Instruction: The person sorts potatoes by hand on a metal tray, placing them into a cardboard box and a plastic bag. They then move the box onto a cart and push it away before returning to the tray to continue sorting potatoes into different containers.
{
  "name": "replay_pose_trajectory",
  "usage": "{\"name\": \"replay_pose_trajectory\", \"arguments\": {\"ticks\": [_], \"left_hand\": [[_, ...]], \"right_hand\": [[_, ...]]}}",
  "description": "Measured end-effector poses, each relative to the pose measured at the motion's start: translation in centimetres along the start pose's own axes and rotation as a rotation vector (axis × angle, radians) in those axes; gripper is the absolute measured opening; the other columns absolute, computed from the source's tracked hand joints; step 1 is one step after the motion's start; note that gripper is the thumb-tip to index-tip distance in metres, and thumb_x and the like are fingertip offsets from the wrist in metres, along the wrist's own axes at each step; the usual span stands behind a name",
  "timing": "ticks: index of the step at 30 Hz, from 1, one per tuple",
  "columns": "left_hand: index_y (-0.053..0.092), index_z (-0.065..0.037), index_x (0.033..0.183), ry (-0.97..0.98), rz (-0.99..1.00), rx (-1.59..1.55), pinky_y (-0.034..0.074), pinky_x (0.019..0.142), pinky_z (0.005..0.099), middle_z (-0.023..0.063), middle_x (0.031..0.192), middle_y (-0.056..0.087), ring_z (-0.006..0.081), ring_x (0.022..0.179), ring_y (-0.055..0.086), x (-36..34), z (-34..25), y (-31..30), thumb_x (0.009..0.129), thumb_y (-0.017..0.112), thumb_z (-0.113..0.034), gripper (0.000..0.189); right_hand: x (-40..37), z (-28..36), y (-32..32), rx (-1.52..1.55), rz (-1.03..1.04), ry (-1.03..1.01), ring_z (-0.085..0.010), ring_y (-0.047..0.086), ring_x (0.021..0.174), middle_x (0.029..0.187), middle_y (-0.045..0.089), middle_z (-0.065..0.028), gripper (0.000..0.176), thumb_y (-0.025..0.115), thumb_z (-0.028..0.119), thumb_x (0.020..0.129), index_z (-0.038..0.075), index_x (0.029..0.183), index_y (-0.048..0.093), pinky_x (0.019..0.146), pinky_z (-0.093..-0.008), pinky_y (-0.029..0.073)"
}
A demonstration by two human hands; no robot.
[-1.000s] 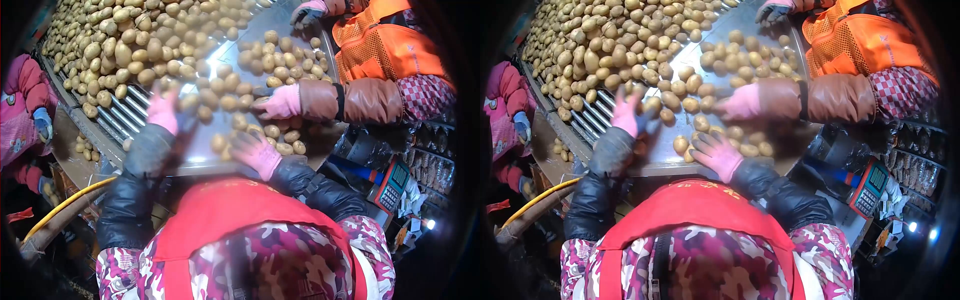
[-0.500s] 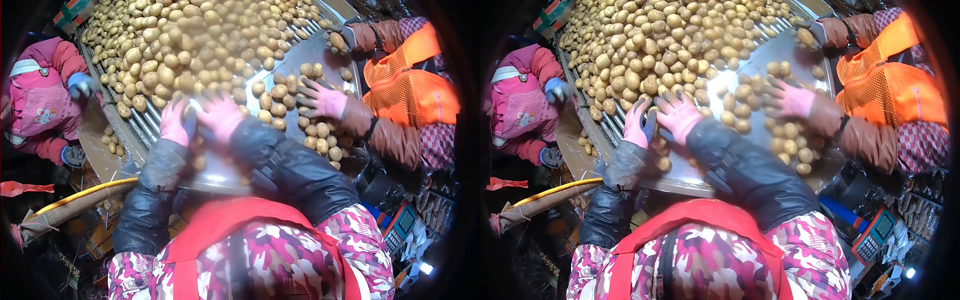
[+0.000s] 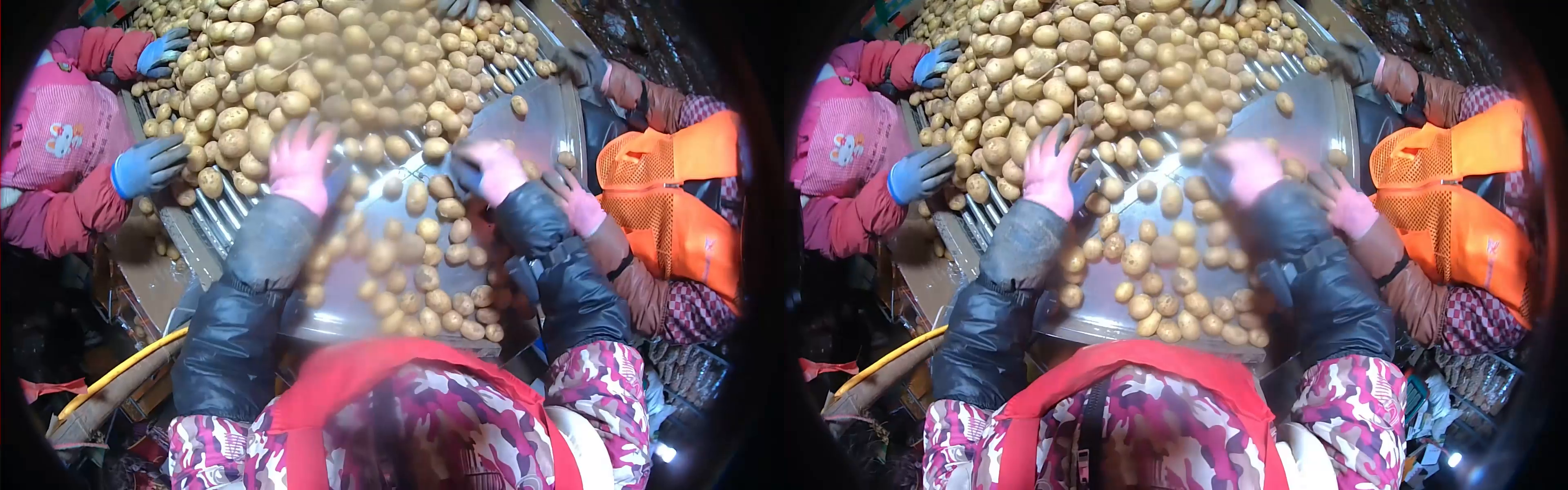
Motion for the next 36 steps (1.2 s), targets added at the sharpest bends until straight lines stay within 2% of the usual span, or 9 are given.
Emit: {"name": "replay_pose_trajectory", "arguments": {"ticks": [4,9,12,14,16,20,27,32,36], "left_hand": [[0.06,-0.027,0.142,-0.008,0.193,0.048,0.039,0.109,0.0614,0.015,0.153,0.048,0.0407,0.13,0.049,3.7,-2.0,1.9,0.084,0.074,-0.047,0.063],[0.054,-0.032,0.147,-0.183,0.292,0.16,0.04,0.106,0.0657,0.0093,0.148,0.05,0.0363,0.128,0.053,6.6,-2.9,3.5,0.081,0.075,-0.054,0.073],[0.054,-0.03,0.147,-0.126,0.338,0.116,0.041,0.105,0.0657,0.0102,0.136,0.057,0.0349,0.125,0.055,6.6,-2.5,3.6,0.08,0.075,-0.055,0.074],[0.055,-0.027,0.145,-0.136,0.401,0.063,0.042,0.106,0.0611,0.0123,0.128,0.061,0.0354,0.123,0.057,6.0,-3.2,3.5,0.081,0.075,-0.054,0.072],[0.056,-0.027,0.144,-0.141,0.434,-0.004,0.042,0.107,0.0587,0.0132,0.127,0.061,0.0364,0.121,0.057,3.6,-3.2,4.7,0.081,0.076,-0.052,0.07],[0.053,-0.028,0.148,-0.028,0.371,0.107,0.037,0.112,0.0621,0.0174,0.153,0.046,0.0417,0.145,0.038,-2.4,-4.5,1.3,0.077,0.083,-0.048,0.08],[0.061,-0.034,0.142,-0.188,0.488,0.077,0.033,0.115,0.0614,0.0174,0.16,0.035,0.0447,0.147,0.033,-13.6,-3.1,-3.5,0.081,0.075,-0.028,0.063],[0.06,-0.038,0.141,-0.161,0.425,0.225,0.034,0.111,0.0652,0.0175,0.154,0.04,0.0495,0.143,0.034,-16.6,0.9,-2.7,0.081,0.074,-0.053,0.063],[0.055,-0.04,0.147,-0.317,0.448,0.214,0.035,0.115,0.0604,0.0201,0.155,0.04,0.0463,0.142,0.038,-12.8,1.9,-3.8,0.089,0.071,-0.051,0.061]], "right_hand": [[6.9,-2.3,-4.9,0.09,-0.546,-0.028,-0.0411,0.052,0.135,0.145,0.058,-0.0212,0.057,0.07,0.047,0.093,0.013,0.138,0.063,0.115,-0.0458,0.041],[12.5,0.7,-2.2,0.091,-0.462,0.159,-0.0383,0.046,0.143,0.15,0.054,-0.0179,0.083,0.06,0.063,0.088,0.02,0.157,0.044,0.127,-0.0488,0.02],[10.0,1.2,-1.2,0.088,-0.496,0.033,-0.0382,0.051,0.139,0.148,0.057,-0.0173,0.075,0.059,0.06,0.089,0.019,0.152,0.051,0.125,-0.0499,0.026],[7.5,4.0,-1.8,0.218,-0.143,0.072,-0.0386,0.053,0.135,0.146,0.058,-0.0172,0.071,0.062,0.064,0.088,0.014,0.139,0.064,0.116,-0.0484,0.039],[7.7,4.6,2.8,0.159,-0.444,-0.051,-0.0388,0.053,0.134,0.146,0.059,-0.0171,0.074,0.061,0.066,0.089,0.013,0.141,0.063,0.115,-0.0484,0.039],[1.6,8.7,5.0,0.106,-0.361,0.03,-0.0536,0.039,0.14,0.161,0.043,-0.0101,0.08,0.058,0.07,0.089,0.019,0.15,0.053,0.119,-0.0591,0.03],[-8.7,13.7,9.8,-0.114,-0.245,-0.264,-0.0474,0.031,0.149,0.158,0.046,-0.0093,0.076,0.064,0.067,0.085,0.023,0.147,0.055,0.117,-0.0707,0.021],[-11.9,7.8,11.1,-0.166,-0.168,-0.362,-0.0428,0.037,0.145,0.156,0.045,-0.0126,0.059,0.071,0.047,0.084,0.028,0.139,0.06,0.116,-0.068,0.024],[-11.0,2.2,8.0,-0.193,-0.258,-0.031,-0.0393,0.043,0.142,0.149,0.052,-0.0155,0.056,0.064,0.051,0.091,0.022,0.139,0.061,0.118,-0.0629,0.027]]}}
Point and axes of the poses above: each hand's wrist, its own x-axis towards the middle knuckle, its own y-axis out of the palm, z = x × y, the point moved 5 cm from there along x, towards the middle knuckle
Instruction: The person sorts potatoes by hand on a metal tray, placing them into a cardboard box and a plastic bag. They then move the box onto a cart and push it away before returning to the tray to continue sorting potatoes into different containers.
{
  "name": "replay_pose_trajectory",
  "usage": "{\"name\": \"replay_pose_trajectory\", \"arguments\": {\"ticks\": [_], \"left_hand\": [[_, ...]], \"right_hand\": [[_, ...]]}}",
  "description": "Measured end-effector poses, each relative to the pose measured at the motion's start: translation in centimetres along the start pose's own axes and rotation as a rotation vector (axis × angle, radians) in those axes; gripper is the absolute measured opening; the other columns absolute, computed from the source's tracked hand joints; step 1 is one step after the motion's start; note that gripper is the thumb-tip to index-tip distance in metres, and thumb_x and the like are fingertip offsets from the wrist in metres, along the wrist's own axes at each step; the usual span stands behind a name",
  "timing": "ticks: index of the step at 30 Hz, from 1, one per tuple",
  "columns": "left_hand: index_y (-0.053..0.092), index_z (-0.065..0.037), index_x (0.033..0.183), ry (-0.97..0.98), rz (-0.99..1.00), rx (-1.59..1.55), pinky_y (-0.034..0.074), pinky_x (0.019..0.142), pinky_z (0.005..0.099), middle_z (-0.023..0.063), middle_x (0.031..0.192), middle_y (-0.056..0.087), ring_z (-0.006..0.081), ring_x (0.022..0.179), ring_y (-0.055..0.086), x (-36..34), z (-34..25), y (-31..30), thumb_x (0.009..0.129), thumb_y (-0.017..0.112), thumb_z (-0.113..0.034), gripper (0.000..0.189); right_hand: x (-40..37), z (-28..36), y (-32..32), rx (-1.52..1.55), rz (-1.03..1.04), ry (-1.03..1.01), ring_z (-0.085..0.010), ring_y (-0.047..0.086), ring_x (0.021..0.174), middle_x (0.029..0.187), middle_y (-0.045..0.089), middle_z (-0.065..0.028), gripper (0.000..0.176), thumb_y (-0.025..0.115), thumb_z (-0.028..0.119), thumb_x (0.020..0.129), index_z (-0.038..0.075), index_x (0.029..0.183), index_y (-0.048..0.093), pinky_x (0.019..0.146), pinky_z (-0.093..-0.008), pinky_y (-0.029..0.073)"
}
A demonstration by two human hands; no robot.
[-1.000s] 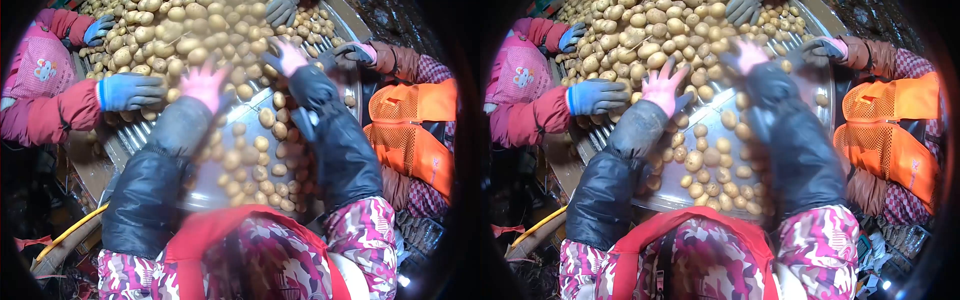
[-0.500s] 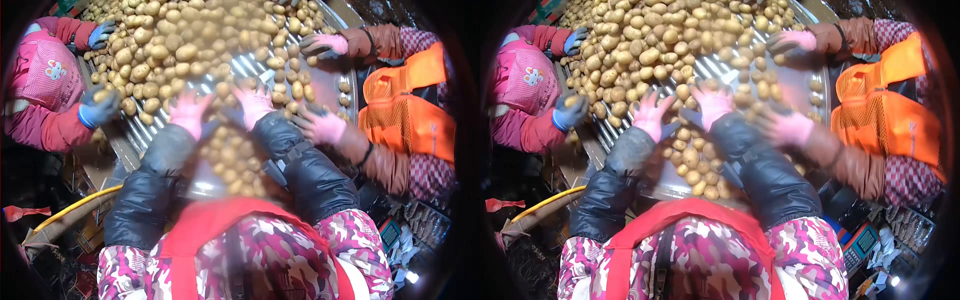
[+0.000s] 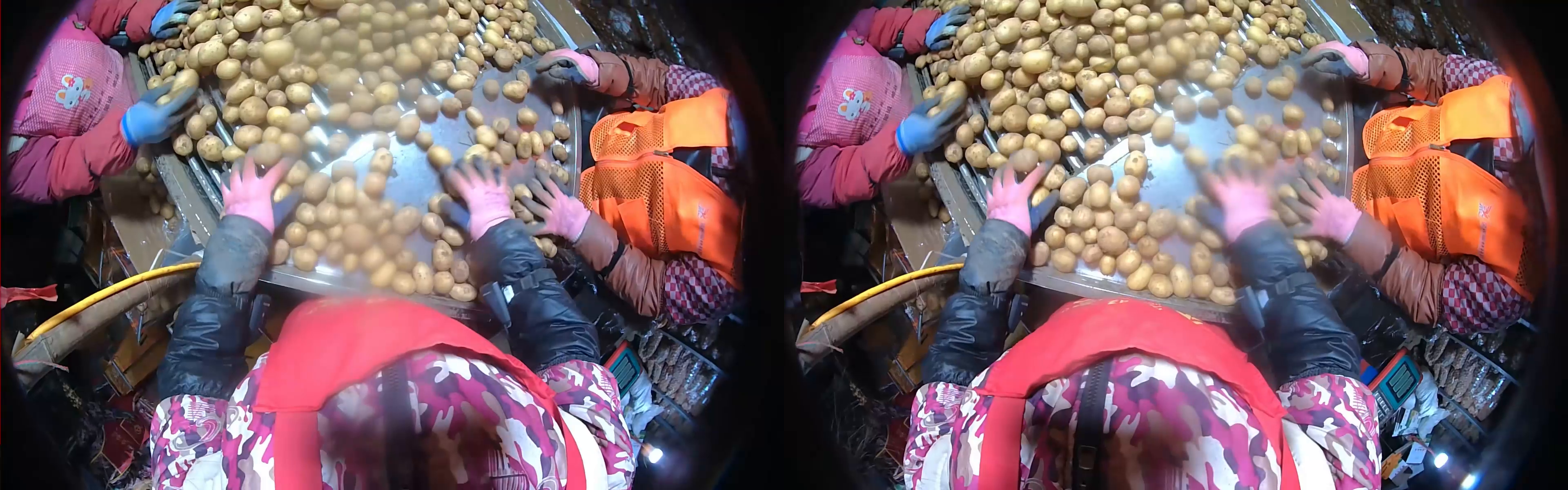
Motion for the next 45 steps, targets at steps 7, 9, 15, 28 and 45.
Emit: {"name": "replay_pose_trajectory", "arguments": {"ticks": [7,9,15,28,45], "left_hand": [[0.054,-0.041,0.148,-0.169,-0.063,0.048,0.035,0.115,0.0623,0.0141,0.158,0.039,0.044,0.145,0.036,1.7,-0.4,0.5,0.09,0.07,-0.05,0.06],[0.053,-0.041,0.148,-0.216,-0.064,0.073,0.034,0.116,0.0631,0.0141,0.159,0.039,0.0438,0.146,0.035,1.7,0.1,1.0,0.089,0.073,-0.048,0.063],[0.052,-0.024,0.15,-0.097,-0.273,-0.006,0.036,0.113,0.0612,0.022,0.151,0.044,0.0453,0.139,0.043,0.4,-0.6,-0.9,0.086,0.078,-0.035,0.07],[0.062,-0.021,0.134,0.687,-0.037,-0.117,0.033,0.114,0.0624,0.0117,0.148,0.051,0.0393,0.137,0.046,-2.2,-12.7,4.2,0.081,0.07,-0.028,0.053],[0.064,-0.007,0.105,0.568,0.175,-0.177,0.052,0.082,0.0489,0.0146,0.095,0.069,0.0341,0.095,0.069,-4.4,-16.3,1.6,0.08,0.079,-0.031,0.038]], "right_hand": [[5.1,1.0,-0.7,0.182,-0.249,0.085,-0.0389,0.056,0.127,0.135,0.064,-0.0151,0.045,0.064,0.038,0.096,0.013,0.133,0.065,0.107,-0.0517,0.042],[7.4,5.0,-0.5,0.35,-0.16,-0.034,-0.0398,0.055,0.128,0.136,0.063,-0.0154,0.044,0.063,0.037,0.096,0.015,0.134,0.064,0.107,-0.0525,0.042],[6.3,10.6,0.6,0.25,-0.083,-0.303,-0.0391,0.04,0.142,0.15,0.047,-0.017,0.049,0.064,0.032,0.092,0.021,0.14,0.058,0.112,-0.053,0.037],[-4.3,0.4,1.2,0.03,-0.147,0.093,-0.0415,0.045,0.136,0.147,0.051,-0.0183,0.067,0.071,0.046,0.085,0.011,0.141,0.058,0.115,-0.0589,0.029],[-7.2,6.3,1.0,0.176,-0.188,-0.091,-0.0391,0.05,0.13,0.136,0.061,-0.012,0.052,0.071,0.033,0.085,0.012,0.132,0.064,0.11,-0.0555,0.037]]}}
Point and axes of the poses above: each hand's wrist, its own x-axis towards the middle knuckle, its own y-axis out of the palm, z = x × y, the point moved 5 cm from there along x, towards the middle knuckle
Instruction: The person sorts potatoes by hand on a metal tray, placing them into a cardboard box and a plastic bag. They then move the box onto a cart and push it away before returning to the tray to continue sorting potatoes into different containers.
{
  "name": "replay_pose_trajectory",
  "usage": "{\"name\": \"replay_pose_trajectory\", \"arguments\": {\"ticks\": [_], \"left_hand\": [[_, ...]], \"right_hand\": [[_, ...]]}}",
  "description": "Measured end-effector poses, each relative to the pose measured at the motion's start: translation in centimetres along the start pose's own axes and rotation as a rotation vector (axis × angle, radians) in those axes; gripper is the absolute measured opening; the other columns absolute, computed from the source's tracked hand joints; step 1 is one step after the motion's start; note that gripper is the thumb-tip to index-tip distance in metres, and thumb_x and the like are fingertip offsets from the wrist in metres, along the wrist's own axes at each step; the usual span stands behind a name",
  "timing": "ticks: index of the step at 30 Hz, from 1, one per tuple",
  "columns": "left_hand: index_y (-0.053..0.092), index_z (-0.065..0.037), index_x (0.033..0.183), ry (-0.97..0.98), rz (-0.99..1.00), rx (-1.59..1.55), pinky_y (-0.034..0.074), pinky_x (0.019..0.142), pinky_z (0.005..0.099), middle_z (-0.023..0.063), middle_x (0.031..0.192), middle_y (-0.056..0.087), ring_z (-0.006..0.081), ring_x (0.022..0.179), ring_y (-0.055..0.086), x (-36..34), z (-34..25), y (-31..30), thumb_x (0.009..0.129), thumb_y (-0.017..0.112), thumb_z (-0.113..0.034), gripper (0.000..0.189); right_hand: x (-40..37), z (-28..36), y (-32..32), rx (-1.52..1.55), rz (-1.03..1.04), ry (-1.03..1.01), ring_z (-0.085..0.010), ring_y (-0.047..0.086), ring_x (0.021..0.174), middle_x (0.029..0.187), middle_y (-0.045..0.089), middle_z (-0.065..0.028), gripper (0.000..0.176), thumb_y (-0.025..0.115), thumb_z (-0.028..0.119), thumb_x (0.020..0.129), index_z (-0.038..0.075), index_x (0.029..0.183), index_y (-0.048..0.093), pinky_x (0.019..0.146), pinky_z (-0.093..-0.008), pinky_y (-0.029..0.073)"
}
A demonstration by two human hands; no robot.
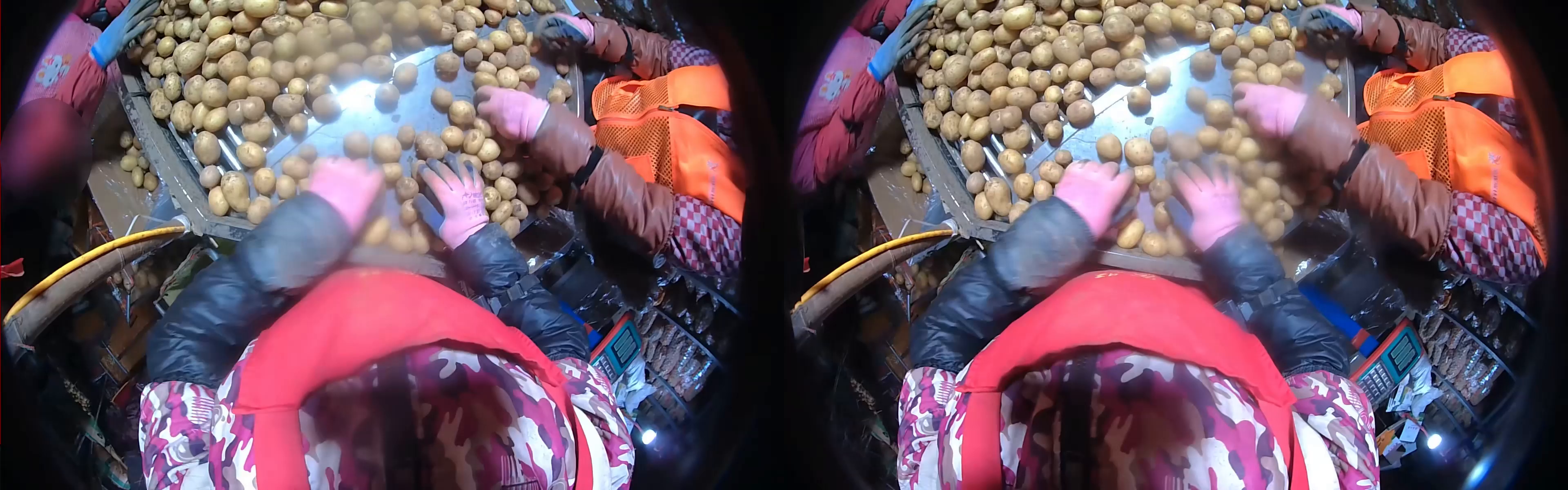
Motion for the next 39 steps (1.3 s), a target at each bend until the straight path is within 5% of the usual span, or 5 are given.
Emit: {"name": "replay_pose_trajectory", "arguments": {"ticks": [9,15,23,31,39], "left_hand": [[0.069,-0.007,0.111,-0.132,0.165,-0.112,0.056,0.079,0.0425,0.0151,0.104,0.073,0.0294,0.1,0.073,3.8,-0.9,2.4,0.09,0.069,-0.019,0.023],[0.062,-0.007,0.138,-0.665,0.01,-1.834,0.058,0.08,0.0294,0.0079,0.11,0.067,0.0138,0.099,0.068,-3.3,3.0,-2.5,0.103,0.061,-0.031,0.043],[0.045,-0.008,0.155,-0.352,-0.314,-1.888,0.06,0.091,0.0325,0.0108,0.137,0.062,0.0145,0.111,0.067,-12.1,5.5,-4.0,0.106,0.053,-0.009,0.049],[0.062,-0.011,0.133,-1.325,-0.281,-2.012,0.059,0.076,0.0294,0.0119,0.112,0.07,0.0175,0.088,0.069,-27.3,7.2,5.5,0.103,0.062,-0.024,0.034],[0.065,-0.007,0.127,-0.885,-1.568,-1.812,0.057,0.069,0.0284,0.01,0.101,0.07,0.0165,0.078,0.067,-42.9,29.7,-7.3,0.104,0.06,-0.026,0.03]], "right_hand": [[9.5,-6.6,-2.0,-0.075,-0.064,0.205,-0.0431,0.059,0.122,0.134,0.062,-0.0222,0.048,0.068,0.033,0.095,0.007,0.135,0.062,0.103,-0.0512,0.047],[11.6,-4.7,1.2,-0.13,0.111,0.222,-0.0389,0.059,0.12,0.136,0.061,-0.0149,0.044,0.066,0.023,0.089,0.016,0.133,0.065,0.108,-0.0506,0.043],[10.7,-2.5,4.4,-0.095,-0.105,0.056,-0.0393,0.067,0.1,0.101,0.07,-0.0149,0.026,0.068,0.027,0.085,0.013,0.106,0.068,0.091,-0.0538,0.05],[10.3,-4.7,6.1,-0.269,0.04,0.136,-0.0349,0.059,0.127,0.131,0.068,-0.0168,0.042,0.052,0.03,0.103,0.01,0.138,0.061,0.113,-0.0462,0.039],[10.0,-7.0,7.5,-0.166,0.007,0.147,-0.0344,0.06,0.127,0.135,0.066,-0.0132,0.049,0.061,0.027,0.094,0.014,0.141,0.059,0.12,-0.0503,0.03]]}}
Point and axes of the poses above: each hand's wrist, its own x-axis towards the middle knuckle, its own y-axis out of the palm, z = x × y, the point moved 5 cm from there along x, towards the middle knuckle
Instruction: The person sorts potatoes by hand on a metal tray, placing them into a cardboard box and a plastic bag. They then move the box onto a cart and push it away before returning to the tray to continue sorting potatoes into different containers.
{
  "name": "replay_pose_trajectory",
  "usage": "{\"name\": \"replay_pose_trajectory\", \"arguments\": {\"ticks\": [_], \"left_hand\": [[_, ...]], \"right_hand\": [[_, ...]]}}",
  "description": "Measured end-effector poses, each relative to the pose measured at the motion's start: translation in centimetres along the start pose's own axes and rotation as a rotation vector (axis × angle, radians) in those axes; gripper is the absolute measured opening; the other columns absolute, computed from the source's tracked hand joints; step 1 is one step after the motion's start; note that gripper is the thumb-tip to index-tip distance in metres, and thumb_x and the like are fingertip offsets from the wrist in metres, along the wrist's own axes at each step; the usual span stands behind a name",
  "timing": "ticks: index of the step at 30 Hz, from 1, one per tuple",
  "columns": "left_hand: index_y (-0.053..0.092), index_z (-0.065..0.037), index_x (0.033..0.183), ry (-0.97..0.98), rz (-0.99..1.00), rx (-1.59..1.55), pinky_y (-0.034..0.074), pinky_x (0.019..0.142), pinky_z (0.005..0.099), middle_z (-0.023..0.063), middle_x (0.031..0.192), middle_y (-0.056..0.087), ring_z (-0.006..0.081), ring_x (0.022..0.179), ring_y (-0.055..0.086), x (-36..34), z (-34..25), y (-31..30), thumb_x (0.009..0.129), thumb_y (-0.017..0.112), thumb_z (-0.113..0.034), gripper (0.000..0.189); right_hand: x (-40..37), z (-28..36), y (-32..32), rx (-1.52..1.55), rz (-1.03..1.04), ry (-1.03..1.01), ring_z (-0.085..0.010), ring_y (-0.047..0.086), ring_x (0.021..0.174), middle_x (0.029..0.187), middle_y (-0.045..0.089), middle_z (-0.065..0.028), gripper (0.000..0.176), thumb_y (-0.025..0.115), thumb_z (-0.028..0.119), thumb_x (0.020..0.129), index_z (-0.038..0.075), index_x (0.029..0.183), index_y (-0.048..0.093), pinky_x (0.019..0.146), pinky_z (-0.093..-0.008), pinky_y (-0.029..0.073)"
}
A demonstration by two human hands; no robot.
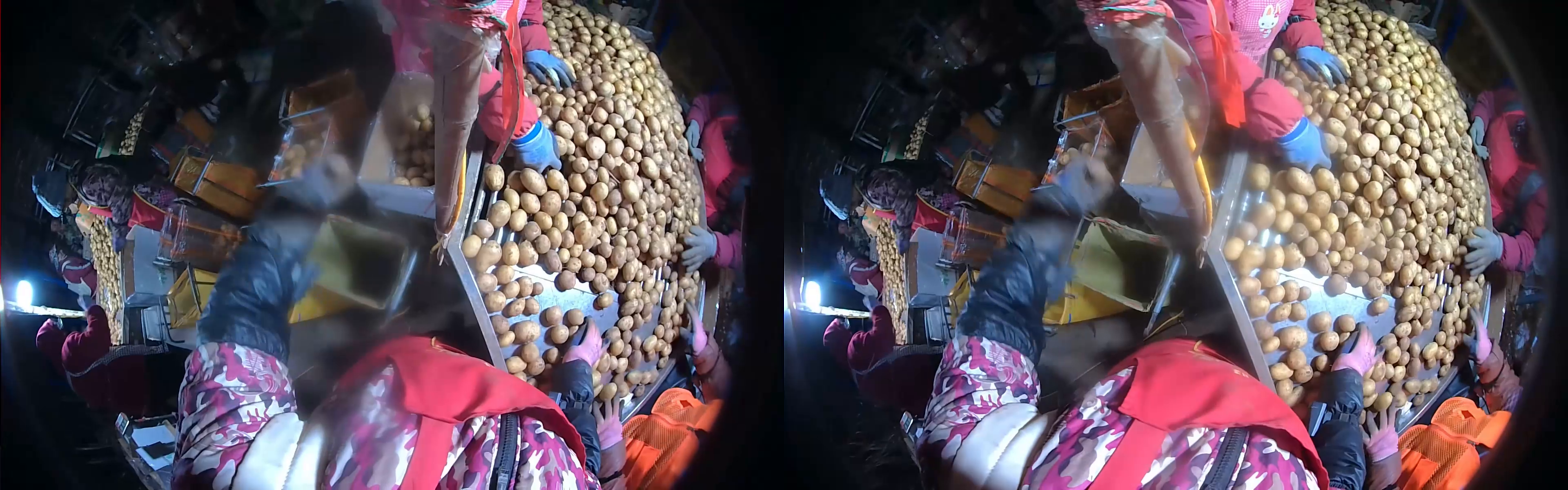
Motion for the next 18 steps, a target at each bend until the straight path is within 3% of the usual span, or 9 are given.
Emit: {"name": "replay_pose_trajectory", "arguments": {"ticks": [5,7,8,9,11,12,13,15,18], "left_hand": [[0.066,-0.005,0.126,0.211,-0.062,-0.232,0.056,0.066,0.0279,0.0093,0.096,0.07,0.0159,0.074,0.067,2.8,-8.6,-2.6,0.105,0.059,-0.025,0.031],[0.066,-0.004,0.126,0.135,-0.039,-0.132,0.055,0.065,0.0277,0.009,0.094,0.07,0.0157,0.073,0.066,2.0,-5.3,-3.2,0.105,0.058,-0.025,0.031],[0.066,-0.003,0.125,0.066,-0.024,-0.033,0.055,0.064,0.0276,0.0089,0.093,0.07,0.0155,0.072,0.066,1.3,-2.2,-3.4,0.105,0.058,-0.025,0.031],[0.067,-0.003,0.125,-0.021,-0.01,0.116,0.055,0.064,0.0275,0.0087,0.092,0.07,0.0154,0.071,0.066,0.1,1.8,-3.4,0.106,0.058,-0.025,0.031],[0.067,-0.002,0.125,-0.212,0.055,0.459,0.055,0.063,0.0273,0.0084,0.09,0.07,0.0152,0.07,0.066,-4.1,10.6,-2.7,0.106,0.057,-0.025,0.032],[0.067,-0.001,0.125,-0.292,0.151,0.637,0.054,0.062,0.0272,0.0083,0.089,0.07,0.015,0.069,0.066,-6.7,14.5,-1.5,0.106,0.057,-0.025,0.032],[0.067,-0.001,0.124,-0.342,0.306,0.799,0.054,0.062,0.0271,0.0082,0.088,0.07,0.0149,0.068,0.066,-9.7,17.9,0.1,0.106,0.057,-0.025,0.032],[0.067,0.001,0.126,-0.322,0.673,1.068,0.056,0.065,0.0271,0.0085,0.09,0.072,0.0137,0.071,0.067,-14.9,21.1,5.4,0.106,0.057,-0.023,0.033],[0.066,0.002,0.13,-0.092,1.071,1.265,0.058,0.079,0.0304,0.0133,0.1,0.075,0.0173,0.086,0.071,-18.0,24.4,11.1,0.102,0.064,-0.018,0.034]], "right_hand": [[0.2,1.2,-0.8,0.022,0.115,0.076,-0.0323,0.059,0.128,0.133,0.067,-0.0127,0.044,0.06,0.028,0.095,0.013,0.136,0.062,0.122,-0.052,0.024],[-2.0,1.8,-0.3,0.065,-0.228,-0.154,-0.0398,0.061,0.123,0.127,0.068,-0.0211,0.045,0.058,0.033,0.098,0.006,0.134,0.062,0.107,-0.0481,0.045],[-2.2,3.0,-1.2,0.222,-0.155,-0.193,-0.0425,0.061,0.122,0.128,0.065,-0.025,0.048,0.062,0.03,0.095,0.004,0.135,0.061,0.102,-0.0498,0.049],[-2.3,7.6,-4.9,0.215,0.133,-0.097,-0.0441,0.061,0.12,0.128,0.064,-0.0271,0.048,0.063,0.027,0.093,0.003,0.134,0.061,0.104,-0.0508,0.048],[-5.8,10.9,-5.9,0.079,-0.074,-0.271,-0.0449,0.062,0.112,0.117,0.067,-0.0231,0.043,0.071,0.029,0.084,0.005,0.12,0.067,0.098,-0.0526,0.049],[-5.2,14.1,-8.5,0.106,0.364,-0.184,-0.0451,0.059,0.121,0.125,0.064,-0.0257,0.059,0.077,0.028,0.076,0.006,0.129,0.064,0.103,-0.0503,0.048],[-6.7,14.2,-7.6,0.167,0.36,-0.19,-0.0422,0.053,0.132,0.139,0.058,-0.023,0.056,0.075,0.027,0.076,0.012,0.129,0.067,0.116,-0.0516,0.038],[-9.6,12.9,-5.0,0.086,0.146,-0.449,-0.0409,0.047,0.135,0.143,0.052,-0.0195,0.057,0.07,0.03,0.086,0.012,0.138,0.057,0.117,-0.0592,0.032],[-8.0,8.7,-6.7,0.171,0.053,-0.436,-0.0396,0.046,0.134,0.144,0.052,-0.0155,0.051,0.068,0.041,0.09,0.016,0.134,0.06,0.118,-0.0583,0.031]]}}
Point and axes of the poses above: each hand's wrist, its own x-axis towards the middle knuckle, its own y-axis out of the palm, z = x × y, the point moved 5 cm from there along x, towards the middle knuckle
